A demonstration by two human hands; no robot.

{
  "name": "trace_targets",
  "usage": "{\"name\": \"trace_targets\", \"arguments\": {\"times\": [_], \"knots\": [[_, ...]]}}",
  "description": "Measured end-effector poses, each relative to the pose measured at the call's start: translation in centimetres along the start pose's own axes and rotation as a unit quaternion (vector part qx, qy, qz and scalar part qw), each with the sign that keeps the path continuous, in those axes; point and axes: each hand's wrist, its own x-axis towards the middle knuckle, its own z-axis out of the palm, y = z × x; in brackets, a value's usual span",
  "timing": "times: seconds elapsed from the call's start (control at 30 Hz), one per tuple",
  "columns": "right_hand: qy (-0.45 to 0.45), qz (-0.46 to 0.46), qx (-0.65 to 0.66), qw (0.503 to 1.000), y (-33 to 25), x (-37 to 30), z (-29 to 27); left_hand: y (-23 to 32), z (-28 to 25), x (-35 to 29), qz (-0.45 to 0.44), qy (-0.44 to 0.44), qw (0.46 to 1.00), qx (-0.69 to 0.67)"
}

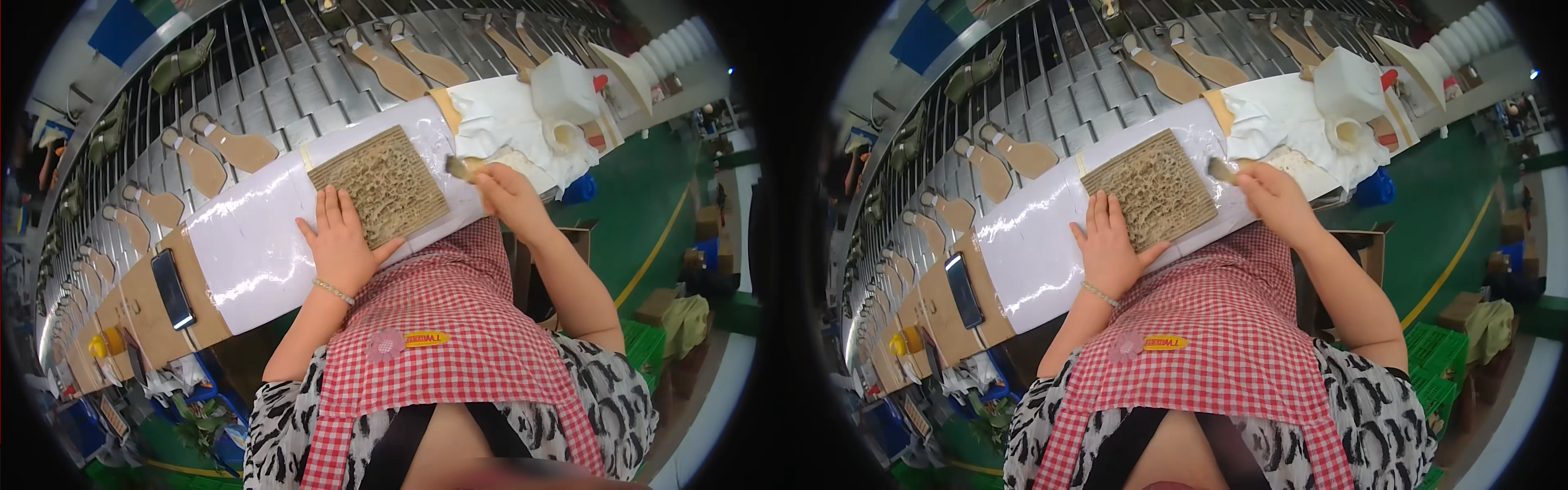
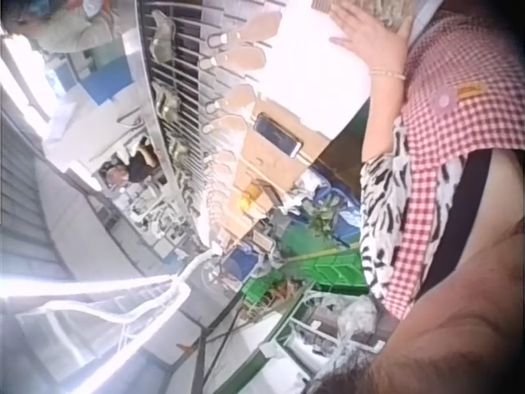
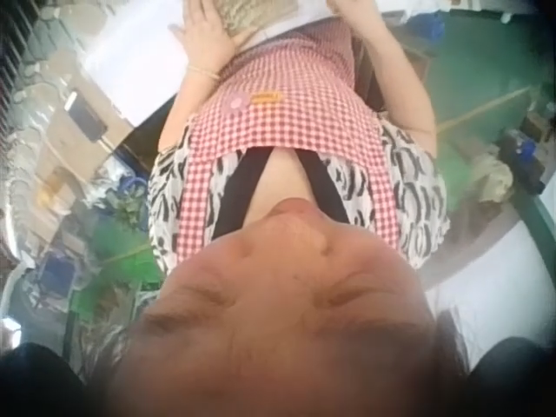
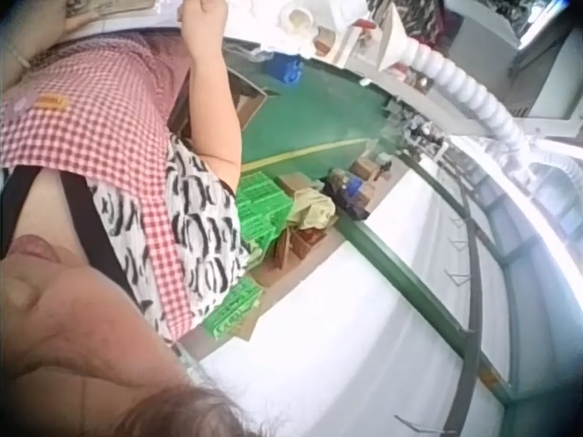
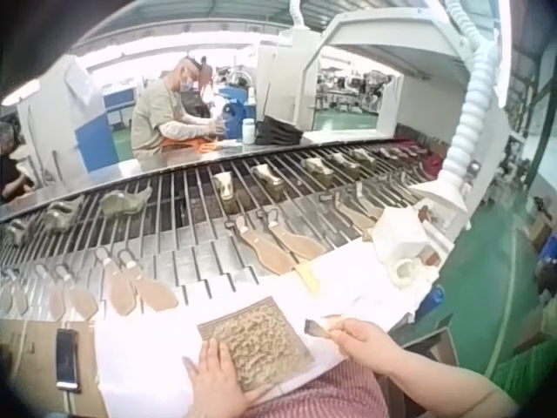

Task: Apply adhesive to shoe outsoles and midsoles using a brush at a manufacturing station.

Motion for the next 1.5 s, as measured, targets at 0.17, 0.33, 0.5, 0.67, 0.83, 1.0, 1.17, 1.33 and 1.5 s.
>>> {"name": "trace_targets", "arguments": {"times": [0.17,0.33,0.5,0.67,0.83,1.0,1.17,1.33,1.5], "knots": [[0.066,-0.14,-0.283,0.946,-1.3,1.2,6.2,0.2,0.7,0.6,0.016,0.012,0.999,0.046],[-0.044,-0.126,-0.47,0.872,0.5,-1.2,3.2,0.1,1.1,0.6,0.014,0.031,0.998,0.058],[-0.02,-0.145,-0.187,0.972,-1.2,-3.6,-0.1,-3.3,-1.4,2.1,0.033,-0.02,0.999,-0.028],[-0.069,-0.111,0.139,0.982,-0.8,-4.8,1.3,-8.8,-1.4,7.0,0.075,0.104,0.991,-0.029],[-0.101,-0.038,0.371,0.922,-1.1,-5.7,-0.4,-10.9,-3.5,8.3,-0.019,-0.113,0.966,-0.234],[0.002,-0.134,0.392,0.91,-1.0,-6.9,-1.8,-10.4,-6.8,6.7,-0.092,-0.238,0.779,-0.573],[0.182,-0.191,0.268,0.927,1.0,-7.9,-0.5,-1.2,-5.1,5.8,0.01,-0.157,0.623,-0.766],[0.209,-0.135,0.494,0.833,1.6,-10.0,-1.7,8.3,-3.5,4.0,0.031,-0.244,0.521,-0.818],[0.309,-0.128,0.49,0.805,2.9,-13.4,-4.5,14.1,-2.6,4.5,0.039,-0.308,0.59,-0.745]]}}
